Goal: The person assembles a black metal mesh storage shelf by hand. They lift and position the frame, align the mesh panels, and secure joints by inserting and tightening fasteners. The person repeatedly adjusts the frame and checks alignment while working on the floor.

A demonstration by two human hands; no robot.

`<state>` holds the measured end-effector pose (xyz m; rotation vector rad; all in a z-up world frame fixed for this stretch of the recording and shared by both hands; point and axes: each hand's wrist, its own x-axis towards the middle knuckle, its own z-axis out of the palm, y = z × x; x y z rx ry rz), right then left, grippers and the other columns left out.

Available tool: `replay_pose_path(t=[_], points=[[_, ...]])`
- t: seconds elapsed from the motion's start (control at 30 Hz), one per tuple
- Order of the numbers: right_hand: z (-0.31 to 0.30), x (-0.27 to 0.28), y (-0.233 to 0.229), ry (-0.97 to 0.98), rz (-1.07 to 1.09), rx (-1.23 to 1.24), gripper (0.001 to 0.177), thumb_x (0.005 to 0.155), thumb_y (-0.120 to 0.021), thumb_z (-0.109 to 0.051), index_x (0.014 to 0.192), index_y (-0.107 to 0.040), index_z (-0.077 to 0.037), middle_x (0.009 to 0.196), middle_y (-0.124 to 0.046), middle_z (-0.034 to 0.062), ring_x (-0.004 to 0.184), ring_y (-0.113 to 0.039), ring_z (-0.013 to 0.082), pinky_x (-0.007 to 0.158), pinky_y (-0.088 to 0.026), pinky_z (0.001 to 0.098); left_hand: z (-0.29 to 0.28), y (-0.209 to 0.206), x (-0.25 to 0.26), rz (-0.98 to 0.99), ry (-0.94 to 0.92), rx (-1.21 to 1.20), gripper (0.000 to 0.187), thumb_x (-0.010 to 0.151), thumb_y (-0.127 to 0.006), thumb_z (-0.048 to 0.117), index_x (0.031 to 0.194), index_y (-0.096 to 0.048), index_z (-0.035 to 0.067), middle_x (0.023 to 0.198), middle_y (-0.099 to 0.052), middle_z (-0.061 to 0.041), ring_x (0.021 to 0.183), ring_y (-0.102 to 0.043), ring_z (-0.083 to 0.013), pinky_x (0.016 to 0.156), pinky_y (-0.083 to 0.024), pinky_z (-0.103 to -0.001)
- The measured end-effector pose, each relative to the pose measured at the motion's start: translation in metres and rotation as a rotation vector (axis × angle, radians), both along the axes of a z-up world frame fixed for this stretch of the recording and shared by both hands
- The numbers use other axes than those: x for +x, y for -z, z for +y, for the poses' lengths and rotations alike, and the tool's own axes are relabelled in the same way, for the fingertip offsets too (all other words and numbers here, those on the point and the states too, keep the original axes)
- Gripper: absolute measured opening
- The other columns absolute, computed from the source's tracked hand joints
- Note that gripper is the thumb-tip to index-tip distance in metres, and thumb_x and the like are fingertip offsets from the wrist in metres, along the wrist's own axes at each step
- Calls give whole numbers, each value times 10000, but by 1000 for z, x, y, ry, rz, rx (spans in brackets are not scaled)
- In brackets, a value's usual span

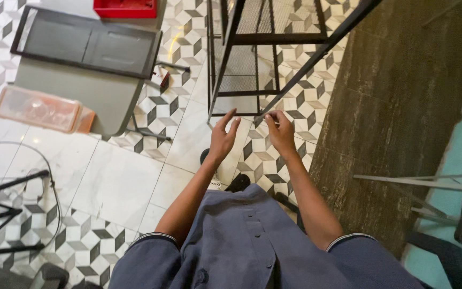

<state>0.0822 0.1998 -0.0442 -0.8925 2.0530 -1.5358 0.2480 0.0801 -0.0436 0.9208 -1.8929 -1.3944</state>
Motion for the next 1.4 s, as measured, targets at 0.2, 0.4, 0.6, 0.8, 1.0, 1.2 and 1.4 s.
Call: replay_pose_path(t=[0.2,0.4,0.6,0.8,1.0,1.2,1.4], points=[[-26,28,-15,-122,72,32,210,1006,-638,-209,1134,-699,-54,1060,-760,82,976,-728,203,816,-558,332,-8,-5,36,-249,-89,-367,520,1014,-637,345,1464,-563,96,1488,-569,-187,1454,-425,-389,1206,-253,-569],[-60,53,-25,-249,152,-34,220,1016,-634,-198,1156,-699,-41,1105,-753,121,1032,-729,251,910,-562,357,-33,-4,65,-332,-136,-436,583,1024,-627,383,1531,-497,125,1584,-466,-190,1516,-338,-400,1232,-170,-621],[-107,82,-27,-322,224,3,227,1006,-637,-195,1157,-703,-38,1144,-731,144,1077,-708,295,930,-557,378,-73,3,101,-366,-194,-455,593,1023,-624,383,1546,-487,138,1593,-448,-202,1520,-326,-408,1227,-170,-631],[-164,119,-29,-359,314,49,254,986,-651,-200,1158,-704,-21,1156,-727,166,1106,-683,341,943,-526,420,-135,11,147,-409,-206,-488,606,1023,-623,390,1554,-467,143,1596,-446,-198,1527,-314,-419,1220,-169,-644],[-234,159,-30,-352,270,112,288,985,-637,-214,1204,-679,-31,1262,-662,176,1217,-610,340,935,-537,420,-215,12,193,-457,-152,-519,619,1029,-613,411,1565,-451,149,1612,-419,-196,1528,-299,-418,1235,-150,-635],[-294,186,-27,-360,435,96,324,999,-641,-206,1259,-662,-14,1369,-632,175,1360,-525,361,1145,-410,457,-284,7,215,-496,-107,-587,642,1028,-612,423,1582,-422,160,1629,-383,-200,1530,-288,-412,1237,-153,-628],[-340,193,-30,-358,540,143,412,1007,-624,-240,1344,-615,-3,1495,-546,189,1463,-407,384,1197,-328,490,-336,-1,209,-495,-92,-674,654,1030,-610,422,1589,-404,151,1644,-359,-203,1549,-263,-409,1244,-142,-627]])
